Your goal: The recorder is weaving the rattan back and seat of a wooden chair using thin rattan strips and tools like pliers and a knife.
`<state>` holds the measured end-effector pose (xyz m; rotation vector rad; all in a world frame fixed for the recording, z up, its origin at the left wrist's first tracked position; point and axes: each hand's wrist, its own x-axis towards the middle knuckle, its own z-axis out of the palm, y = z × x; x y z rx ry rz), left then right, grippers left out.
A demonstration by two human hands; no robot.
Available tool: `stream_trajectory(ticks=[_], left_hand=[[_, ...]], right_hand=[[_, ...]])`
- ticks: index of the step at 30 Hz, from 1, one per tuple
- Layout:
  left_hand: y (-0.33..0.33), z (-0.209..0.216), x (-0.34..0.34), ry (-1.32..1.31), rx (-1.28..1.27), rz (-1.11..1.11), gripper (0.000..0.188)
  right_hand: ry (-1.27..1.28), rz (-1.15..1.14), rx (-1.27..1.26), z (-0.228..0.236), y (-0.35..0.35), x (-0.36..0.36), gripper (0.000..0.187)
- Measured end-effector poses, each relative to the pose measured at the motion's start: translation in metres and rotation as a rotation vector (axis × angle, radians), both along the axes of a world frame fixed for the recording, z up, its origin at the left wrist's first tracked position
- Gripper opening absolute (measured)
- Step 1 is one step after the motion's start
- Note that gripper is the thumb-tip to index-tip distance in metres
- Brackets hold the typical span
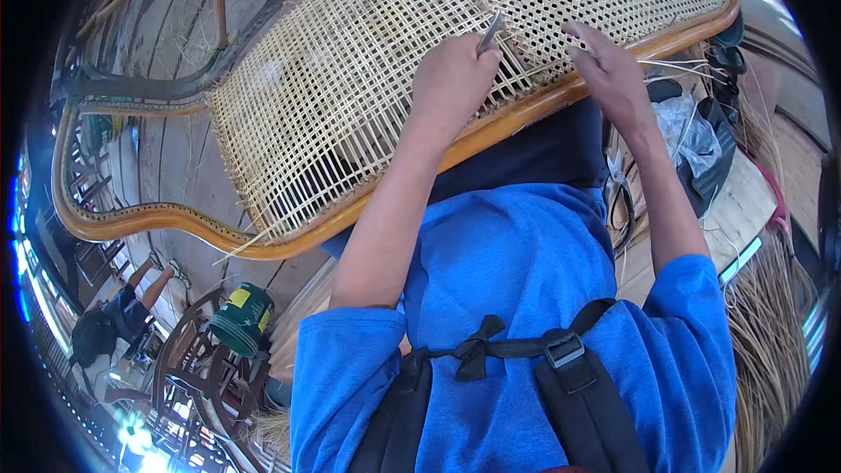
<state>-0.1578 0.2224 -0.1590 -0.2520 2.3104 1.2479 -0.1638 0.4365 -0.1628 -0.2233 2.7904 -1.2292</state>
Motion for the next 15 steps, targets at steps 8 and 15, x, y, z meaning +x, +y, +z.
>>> stream_trajectory(ticks=[8,15], left_hand=[[0.028,-0.028,-0.008,0.482,-0.467,-0.100,0.017],[0.033,-0.035,-0.010,0.443,-0.481,-0.141,0.017]], right_hand=[[-0.159,0.218,0.181,-0.022,-0.033,-0.016,0.035],[-0.198,0.222,0.261,-0.024,-0.037,-0.017,0.027]])
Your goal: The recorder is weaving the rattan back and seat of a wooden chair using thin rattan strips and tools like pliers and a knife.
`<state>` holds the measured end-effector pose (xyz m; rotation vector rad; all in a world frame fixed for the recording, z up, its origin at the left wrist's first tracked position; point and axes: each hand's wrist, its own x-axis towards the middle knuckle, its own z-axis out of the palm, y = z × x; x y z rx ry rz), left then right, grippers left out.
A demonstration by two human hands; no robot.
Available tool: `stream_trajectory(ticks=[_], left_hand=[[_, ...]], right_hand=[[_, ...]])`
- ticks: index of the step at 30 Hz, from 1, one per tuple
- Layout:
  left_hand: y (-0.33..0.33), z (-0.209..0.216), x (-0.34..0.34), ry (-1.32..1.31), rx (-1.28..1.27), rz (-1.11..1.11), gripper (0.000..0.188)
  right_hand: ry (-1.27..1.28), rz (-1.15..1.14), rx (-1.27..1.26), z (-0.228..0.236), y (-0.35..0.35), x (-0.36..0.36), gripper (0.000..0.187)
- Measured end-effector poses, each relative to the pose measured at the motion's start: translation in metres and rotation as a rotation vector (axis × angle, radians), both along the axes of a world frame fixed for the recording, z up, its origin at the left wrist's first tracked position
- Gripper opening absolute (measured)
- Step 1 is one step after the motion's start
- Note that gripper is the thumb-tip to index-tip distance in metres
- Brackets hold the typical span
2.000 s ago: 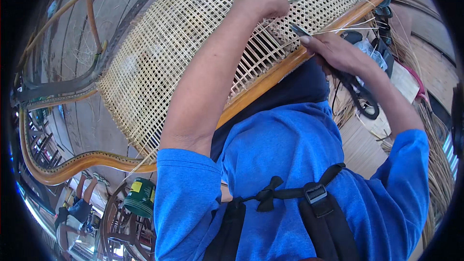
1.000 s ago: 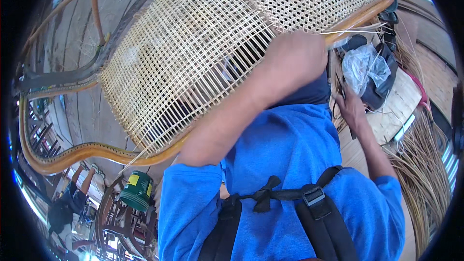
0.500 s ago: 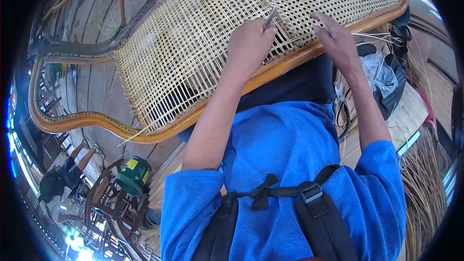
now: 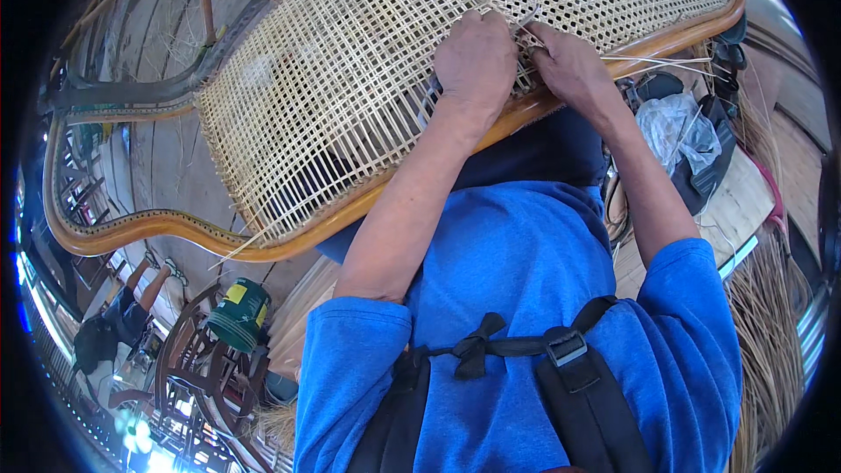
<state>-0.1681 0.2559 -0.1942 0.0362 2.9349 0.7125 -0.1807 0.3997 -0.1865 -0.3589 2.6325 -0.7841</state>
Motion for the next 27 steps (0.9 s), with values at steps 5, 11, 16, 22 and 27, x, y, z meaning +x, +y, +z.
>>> stream_trajectory(ticks=[5,11,16,22,27], left_hand=[[-0.002,-0.006,0.000,0.018,0.012,-0.055,0.020],[-0.012,0.002,-0.001,-0.030,0.074,-0.101,0.017],[-0.015,-0.001,-0.001,-0.006,0.126,-0.108,0.016],[-0.011,0.004,-0.006,-0.054,0.075,-0.083,0.019],[-0.005,-0.002,-0.005,-0.024,-0.014,-0.039,0.021]], right_hand=[[0.037,0.009,0.031,0.001,-0.001,0.003,0.023],[-0.028,0.032,0.053,0.007,-0.003,0.004,0.025],[-0.081,0.104,0.090,0.012,-0.005,0.001,0.033],[-0.119,0.120,0.129,0.018,-0.007,-0.003,0.033],[-0.113,0.070,0.098,0.007,-0.004,-0.008,0.038]])
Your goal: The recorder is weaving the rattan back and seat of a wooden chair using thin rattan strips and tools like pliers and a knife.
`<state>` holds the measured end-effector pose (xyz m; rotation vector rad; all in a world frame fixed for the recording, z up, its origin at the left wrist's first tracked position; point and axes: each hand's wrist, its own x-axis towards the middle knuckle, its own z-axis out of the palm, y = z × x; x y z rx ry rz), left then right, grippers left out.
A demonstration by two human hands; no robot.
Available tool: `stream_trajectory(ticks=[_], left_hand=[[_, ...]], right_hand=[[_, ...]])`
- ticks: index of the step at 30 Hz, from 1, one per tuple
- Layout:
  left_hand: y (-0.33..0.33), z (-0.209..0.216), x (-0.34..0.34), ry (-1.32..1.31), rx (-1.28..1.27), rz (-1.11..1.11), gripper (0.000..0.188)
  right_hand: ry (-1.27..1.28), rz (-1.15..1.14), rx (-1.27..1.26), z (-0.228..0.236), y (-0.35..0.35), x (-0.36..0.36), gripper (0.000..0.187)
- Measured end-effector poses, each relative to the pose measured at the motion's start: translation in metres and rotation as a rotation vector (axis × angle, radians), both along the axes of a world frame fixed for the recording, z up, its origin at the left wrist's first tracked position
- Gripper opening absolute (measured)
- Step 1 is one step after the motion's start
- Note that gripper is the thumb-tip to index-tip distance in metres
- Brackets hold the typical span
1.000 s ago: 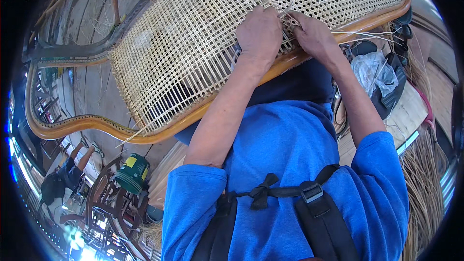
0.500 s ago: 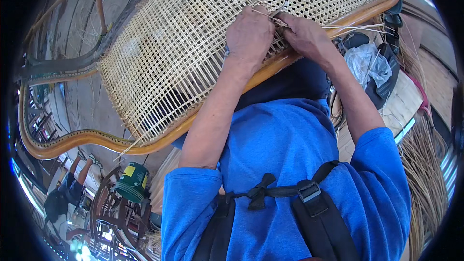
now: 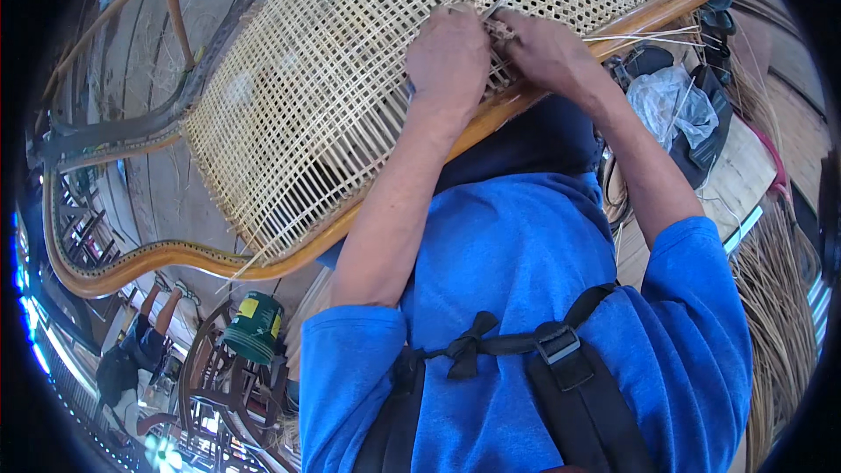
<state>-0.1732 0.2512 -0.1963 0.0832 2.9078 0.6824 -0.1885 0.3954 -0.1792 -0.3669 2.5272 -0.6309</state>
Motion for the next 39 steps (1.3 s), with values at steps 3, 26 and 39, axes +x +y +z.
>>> stream_trajectory(ticks=[3,26,39], left_hand=[[-0.006,0.010,-0.002,-0.035,0.124,0.064,0.021],[-0.006,0.007,0.004,-0.046,0.143,0.068,0.020],[-0.010,0.004,0.002,-0.081,0.174,0.066,0.021]], right_hand=[[0.043,-0.100,-0.222,-0.012,0.012,0.003,0.038],[0.070,0.064,0.115,0.001,-0.006,0.013,0.040],[0.082,-0.024,0.040,0.004,-0.008,0.015,0.038]])
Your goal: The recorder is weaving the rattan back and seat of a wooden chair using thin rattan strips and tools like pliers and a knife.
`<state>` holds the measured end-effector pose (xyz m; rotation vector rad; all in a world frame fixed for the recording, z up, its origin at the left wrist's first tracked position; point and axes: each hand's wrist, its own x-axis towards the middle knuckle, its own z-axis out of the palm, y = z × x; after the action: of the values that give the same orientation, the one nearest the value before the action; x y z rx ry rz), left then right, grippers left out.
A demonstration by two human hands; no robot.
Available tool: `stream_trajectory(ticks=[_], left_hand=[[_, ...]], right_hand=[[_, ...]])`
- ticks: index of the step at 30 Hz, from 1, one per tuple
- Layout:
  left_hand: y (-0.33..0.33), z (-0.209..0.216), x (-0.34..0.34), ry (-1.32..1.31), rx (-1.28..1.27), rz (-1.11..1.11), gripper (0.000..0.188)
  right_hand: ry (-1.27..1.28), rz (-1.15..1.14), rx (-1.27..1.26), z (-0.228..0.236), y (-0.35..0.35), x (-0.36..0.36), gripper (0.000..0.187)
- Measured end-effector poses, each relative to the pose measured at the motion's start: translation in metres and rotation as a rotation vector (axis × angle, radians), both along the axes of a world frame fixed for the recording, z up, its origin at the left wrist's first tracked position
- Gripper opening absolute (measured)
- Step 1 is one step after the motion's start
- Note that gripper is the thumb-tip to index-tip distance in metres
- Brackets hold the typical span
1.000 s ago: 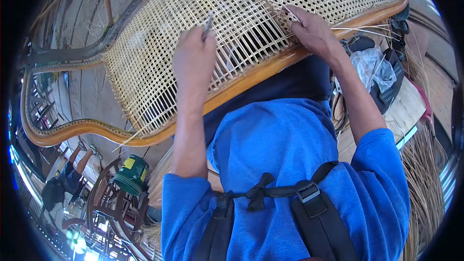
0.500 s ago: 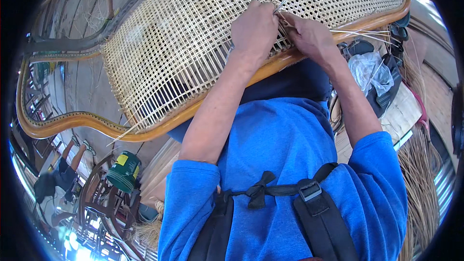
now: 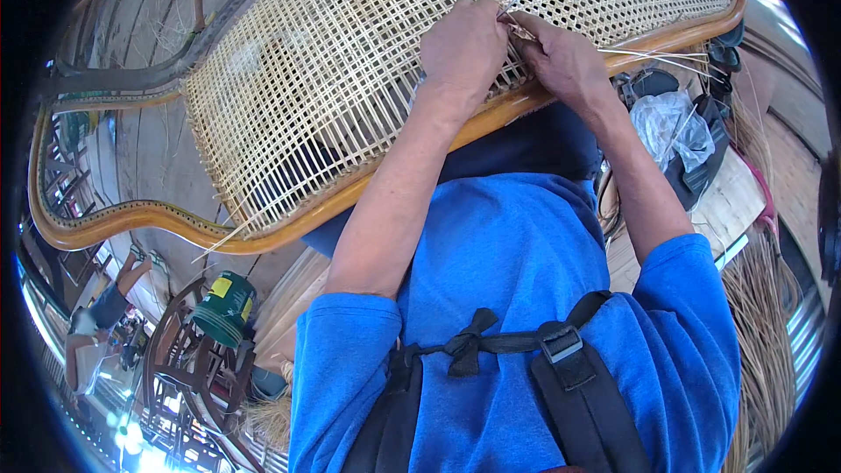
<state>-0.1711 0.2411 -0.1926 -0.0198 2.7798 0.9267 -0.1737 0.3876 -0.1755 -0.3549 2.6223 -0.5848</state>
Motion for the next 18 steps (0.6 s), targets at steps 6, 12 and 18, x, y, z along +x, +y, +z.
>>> stream_trajectory(ticks=[6,12,18], left_hand=[[0.006,0.006,0.002,0.052,-0.031,-0.005,0.020],[-0.001,0.000,0.006,0.110,0.040,-0.015,0.019],[0.001,-0.002,0.004,0.107,0.020,-0.043,0.019]], right_hand=[[0.073,-0.049,-0.065,-0.009,0.006,0.000,0.034],[0.100,-0.042,-0.063,-0.009,0.003,0.002,0.030],[0.133,-0.024,-0.049,-0.010,0.004,0.003,0.029]])
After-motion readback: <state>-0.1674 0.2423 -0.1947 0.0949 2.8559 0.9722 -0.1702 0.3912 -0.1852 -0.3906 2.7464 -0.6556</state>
